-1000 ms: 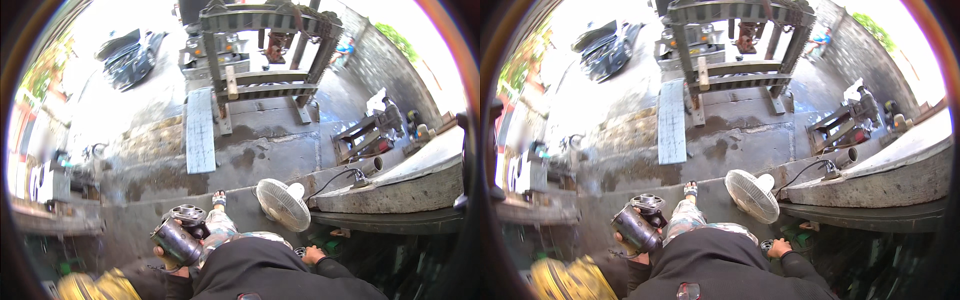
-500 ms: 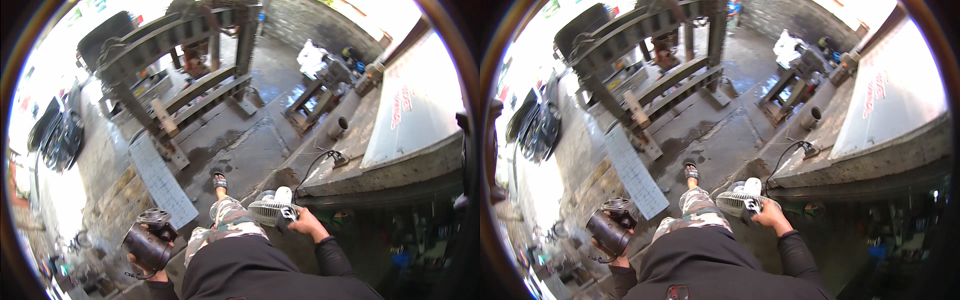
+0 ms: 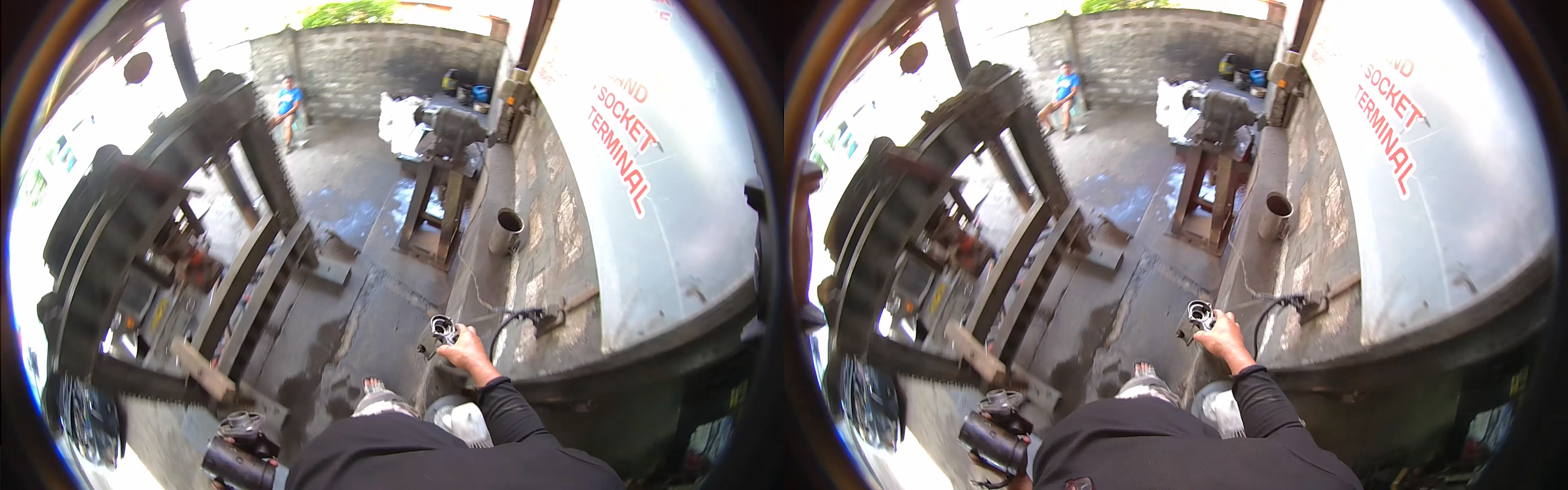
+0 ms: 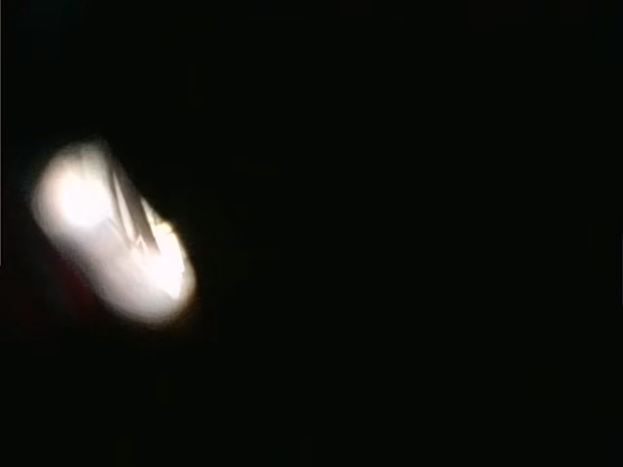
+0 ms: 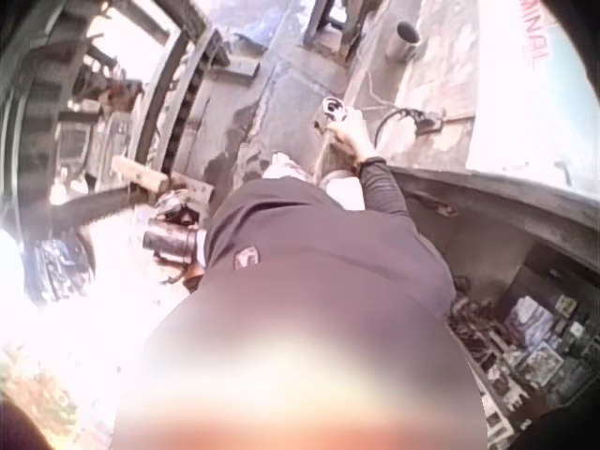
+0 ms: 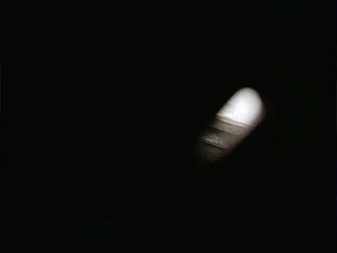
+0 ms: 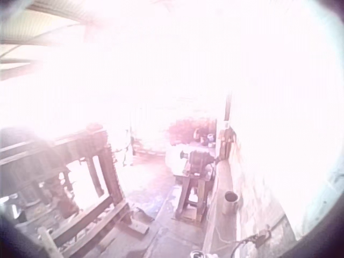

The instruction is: The person picks up cylindrical metal parts from a workbench, walks to a bench grinder, and grinds the outer surfaces of the parts one at a time. The person repeatedly rotates and repositions each part against the grinding wheel, then places it down and picks up another part to continue grinding.

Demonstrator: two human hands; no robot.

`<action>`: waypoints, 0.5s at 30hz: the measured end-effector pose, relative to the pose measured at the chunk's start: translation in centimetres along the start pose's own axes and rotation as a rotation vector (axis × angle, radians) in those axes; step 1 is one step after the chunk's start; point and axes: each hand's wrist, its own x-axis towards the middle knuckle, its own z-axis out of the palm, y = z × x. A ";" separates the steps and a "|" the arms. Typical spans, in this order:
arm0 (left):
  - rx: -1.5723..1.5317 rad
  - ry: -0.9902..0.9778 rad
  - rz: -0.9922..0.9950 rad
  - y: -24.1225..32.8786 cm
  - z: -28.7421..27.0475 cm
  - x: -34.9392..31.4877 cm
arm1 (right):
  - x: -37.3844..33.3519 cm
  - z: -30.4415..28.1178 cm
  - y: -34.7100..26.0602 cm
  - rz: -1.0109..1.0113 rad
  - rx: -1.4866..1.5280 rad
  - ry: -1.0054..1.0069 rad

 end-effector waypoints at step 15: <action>0.125 -0.318 -1.030 -19.8 7.1 55.6 | 22.5 0.8 3.9 0.436 0.224 0.688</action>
